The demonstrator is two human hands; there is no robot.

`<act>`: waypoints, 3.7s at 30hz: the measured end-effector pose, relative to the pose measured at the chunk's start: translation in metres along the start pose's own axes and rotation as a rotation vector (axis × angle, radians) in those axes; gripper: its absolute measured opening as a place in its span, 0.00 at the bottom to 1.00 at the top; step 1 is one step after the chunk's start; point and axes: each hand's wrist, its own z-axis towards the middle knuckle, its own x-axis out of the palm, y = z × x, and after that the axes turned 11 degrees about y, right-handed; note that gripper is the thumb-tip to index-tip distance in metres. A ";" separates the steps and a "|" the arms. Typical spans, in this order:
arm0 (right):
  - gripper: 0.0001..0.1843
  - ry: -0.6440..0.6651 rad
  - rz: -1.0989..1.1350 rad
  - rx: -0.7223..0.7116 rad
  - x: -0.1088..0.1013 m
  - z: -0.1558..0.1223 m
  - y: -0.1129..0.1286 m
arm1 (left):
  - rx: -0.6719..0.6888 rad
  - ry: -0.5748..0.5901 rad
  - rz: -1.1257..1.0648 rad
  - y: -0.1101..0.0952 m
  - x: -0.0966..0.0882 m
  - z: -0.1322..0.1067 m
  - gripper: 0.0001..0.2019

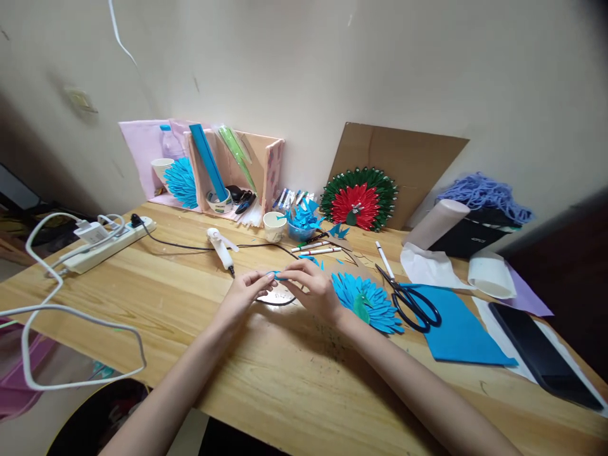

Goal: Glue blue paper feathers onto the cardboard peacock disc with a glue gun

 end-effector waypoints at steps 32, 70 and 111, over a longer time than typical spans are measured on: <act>0.15 0.271 0.397 0.371 0.125 0.078 0.010 | 0.258 -0.801 0.079 0.027 -0.147 -0.041 0.17; 0.16 0.390 0.408 0.243 0.115 0.051 0.023 | 0.258 -0.799 0.176 0.033 -0.148 -0.040 0.16; 0.09 0.267 0.082 0.416 0.172 0.140 -0.003 | 0.293 -0.833 0.033 0.022 -0.144 -0.044 0.18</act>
